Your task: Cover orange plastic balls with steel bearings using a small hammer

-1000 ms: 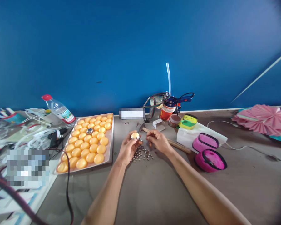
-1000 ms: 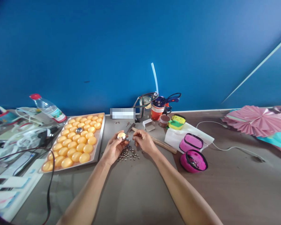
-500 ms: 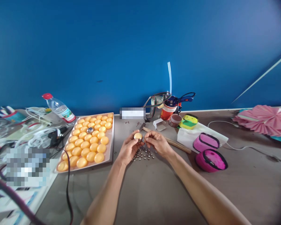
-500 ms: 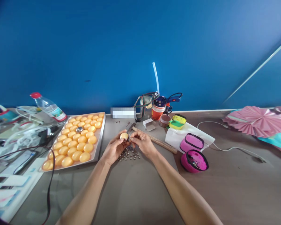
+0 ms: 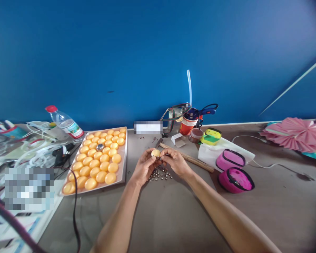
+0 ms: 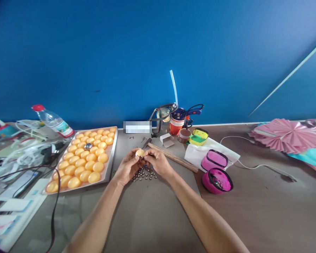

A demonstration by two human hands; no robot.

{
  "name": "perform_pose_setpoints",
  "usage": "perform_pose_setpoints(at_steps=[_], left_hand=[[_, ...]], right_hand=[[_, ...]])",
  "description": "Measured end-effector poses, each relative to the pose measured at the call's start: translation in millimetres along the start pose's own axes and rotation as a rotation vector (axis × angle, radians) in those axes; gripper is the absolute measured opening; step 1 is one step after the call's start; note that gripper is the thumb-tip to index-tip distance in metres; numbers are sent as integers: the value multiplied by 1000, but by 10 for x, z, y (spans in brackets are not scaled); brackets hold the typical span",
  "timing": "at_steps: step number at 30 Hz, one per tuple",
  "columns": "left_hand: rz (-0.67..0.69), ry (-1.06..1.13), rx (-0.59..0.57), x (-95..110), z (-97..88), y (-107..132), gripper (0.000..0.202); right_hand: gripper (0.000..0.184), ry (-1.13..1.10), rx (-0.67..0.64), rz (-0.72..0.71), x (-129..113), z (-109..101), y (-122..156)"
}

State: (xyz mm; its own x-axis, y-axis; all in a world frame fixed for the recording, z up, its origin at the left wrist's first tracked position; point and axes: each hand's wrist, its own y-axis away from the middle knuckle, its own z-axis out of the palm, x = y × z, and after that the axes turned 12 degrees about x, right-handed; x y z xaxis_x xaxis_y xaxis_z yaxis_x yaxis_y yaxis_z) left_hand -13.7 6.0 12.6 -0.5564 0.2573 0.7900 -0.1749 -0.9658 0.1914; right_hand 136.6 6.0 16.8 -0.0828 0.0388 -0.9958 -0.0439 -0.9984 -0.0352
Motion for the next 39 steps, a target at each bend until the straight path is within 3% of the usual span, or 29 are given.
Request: perform_pose_setpoints(at_steps=[8,23,31,39], left_hand=[[31,-23,22,-28,-12,3,32],[66,-96,87,-82,16,28,35],[-20,8,0,-15,75,46,30],[-7,-4,88,-14,34,-6,43]], right_hand=[[8,66,-5,-12,36,-1,-3],[10,103,121,43,123,32,-1],[25,-187,-13,116,57,-63,-41],[25,-79,33,94,84,-141,-76]])
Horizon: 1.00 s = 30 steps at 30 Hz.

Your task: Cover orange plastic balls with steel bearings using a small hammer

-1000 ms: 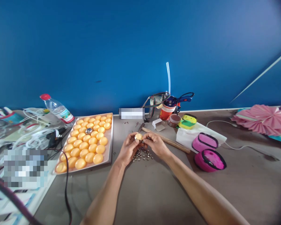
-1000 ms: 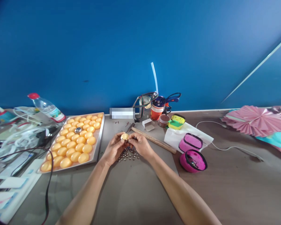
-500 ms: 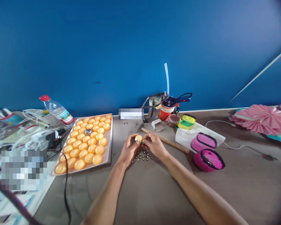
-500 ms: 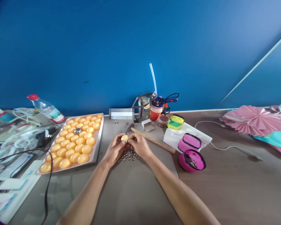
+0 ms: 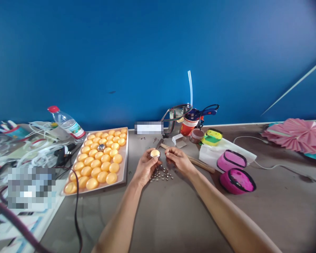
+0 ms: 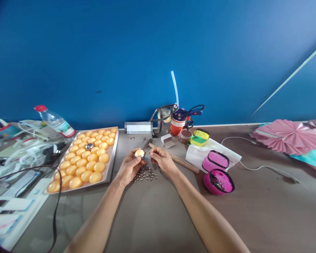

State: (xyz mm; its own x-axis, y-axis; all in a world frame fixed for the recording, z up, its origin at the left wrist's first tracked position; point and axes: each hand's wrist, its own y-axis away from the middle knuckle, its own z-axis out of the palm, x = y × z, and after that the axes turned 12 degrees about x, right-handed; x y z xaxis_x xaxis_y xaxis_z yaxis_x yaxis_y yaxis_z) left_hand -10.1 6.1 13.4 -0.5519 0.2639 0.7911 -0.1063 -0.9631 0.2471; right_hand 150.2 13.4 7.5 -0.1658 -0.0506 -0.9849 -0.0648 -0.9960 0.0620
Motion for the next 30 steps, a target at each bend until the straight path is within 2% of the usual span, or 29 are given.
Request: perform_pose_setpoints(at_steps=[4,9,13,16,21,25,30], left_hand=[[35,-31,52,-15,-7,-13,40],[103,-43,108,7,-7,-20,36],[168,-23,138,17,-8,-37,36],[189,-9,158,13,-13,-51,34],[191,-18,160,-4,-24,-60,33],[193,-37,150,-20,-29,-60,35],[190,-57,158,-32,-29,-66,36]], right_hand=[[18,167,30,-68,23,-57,-43],[10,583,59,-294,45,-146,-90],[15,740,0,-388,82,-174,-94],[19,795,-97,-442,91,-161,-75],[25,881,-252,-432,55,-144,-36],[27,923,-309,-429,27,-127,-5],[19,1021,-376,-458,-15,-54,52]])
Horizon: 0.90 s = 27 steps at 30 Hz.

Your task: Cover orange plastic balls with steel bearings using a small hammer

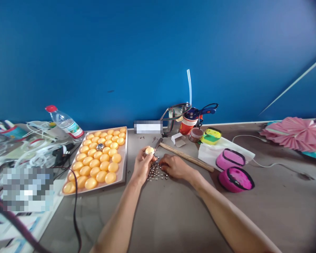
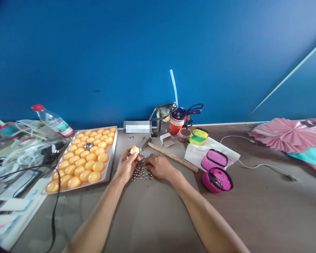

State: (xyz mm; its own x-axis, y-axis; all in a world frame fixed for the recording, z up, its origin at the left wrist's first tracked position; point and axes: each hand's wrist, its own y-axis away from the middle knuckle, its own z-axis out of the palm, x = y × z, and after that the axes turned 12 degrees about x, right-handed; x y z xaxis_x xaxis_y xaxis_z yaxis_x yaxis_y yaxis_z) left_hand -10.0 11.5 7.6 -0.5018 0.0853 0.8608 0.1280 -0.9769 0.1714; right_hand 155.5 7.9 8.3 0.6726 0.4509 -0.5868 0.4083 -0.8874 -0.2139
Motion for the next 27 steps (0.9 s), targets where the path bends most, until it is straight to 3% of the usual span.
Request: perform_pose_setpoints(at_steps=[10,15,21,27], left_hand=[[-26,-13,0,22,8,20,37],[-47,6,-3,12,1,14,38],[-42,-2,0,-11,-1,9,38],[-53,-6,11,-7,7,18,40]], right_hand=[[16,8,30,49,-49,37,-10],[31,57,-8,-10,-82,21,9],[15,177,14,19,-130,88,12],[16,122,78,24,-106,135,7]])
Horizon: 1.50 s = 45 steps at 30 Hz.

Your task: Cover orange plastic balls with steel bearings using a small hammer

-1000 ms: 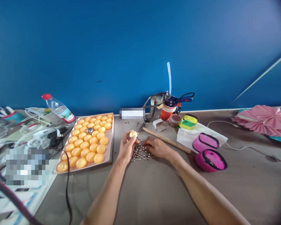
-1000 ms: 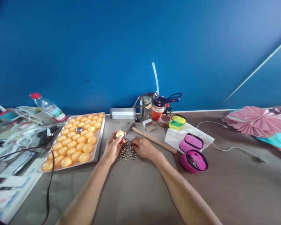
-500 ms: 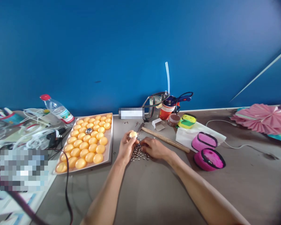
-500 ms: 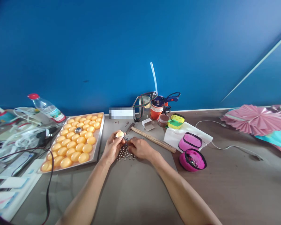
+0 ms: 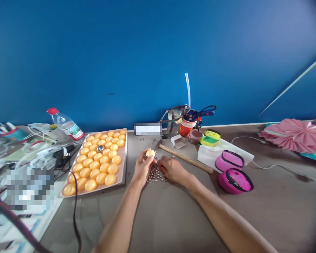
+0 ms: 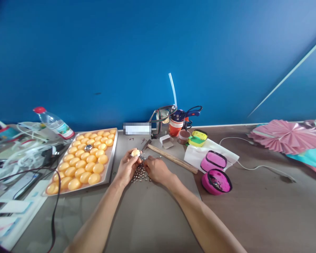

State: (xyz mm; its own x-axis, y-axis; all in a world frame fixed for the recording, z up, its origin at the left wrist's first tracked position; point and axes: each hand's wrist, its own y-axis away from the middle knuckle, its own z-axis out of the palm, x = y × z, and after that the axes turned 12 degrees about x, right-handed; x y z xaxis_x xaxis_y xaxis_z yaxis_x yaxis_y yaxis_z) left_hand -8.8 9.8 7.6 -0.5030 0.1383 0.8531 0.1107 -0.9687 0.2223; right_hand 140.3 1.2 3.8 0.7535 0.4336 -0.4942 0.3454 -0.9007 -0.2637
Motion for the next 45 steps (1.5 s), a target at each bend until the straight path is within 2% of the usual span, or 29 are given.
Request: perform_pose_setpoints(at_steps=[4,9,15,20,26,32,38,45], left_hand=[[-14,12,7,-8,-14,-8,40],[-34,21,4,3,-7,-6,39],[-51,25,-11,18,7,7,40],[-61,18,-26,13,8,7,39],[-67,11,-44,12,-1,6,40],[-69,14,-69,16,7,15,41],[-84,23,-101,27,17,24,43],[-97,17,-109,16,-6,20,42]], right_hand=[[14,-199,159,81,56,10,-21],[11,-480,298,206,80,-37,-69],[15,-796,266,457,121,-51,-104],[18,-1043,285,528,159,-16,-106],[22,-1111,238,563,122,-23,-108],[16,-981,267,479,92,-73,-102],[18,-1115,247,443,53,-102,-95],[20,-1161,250,473,33,-95,-98]])
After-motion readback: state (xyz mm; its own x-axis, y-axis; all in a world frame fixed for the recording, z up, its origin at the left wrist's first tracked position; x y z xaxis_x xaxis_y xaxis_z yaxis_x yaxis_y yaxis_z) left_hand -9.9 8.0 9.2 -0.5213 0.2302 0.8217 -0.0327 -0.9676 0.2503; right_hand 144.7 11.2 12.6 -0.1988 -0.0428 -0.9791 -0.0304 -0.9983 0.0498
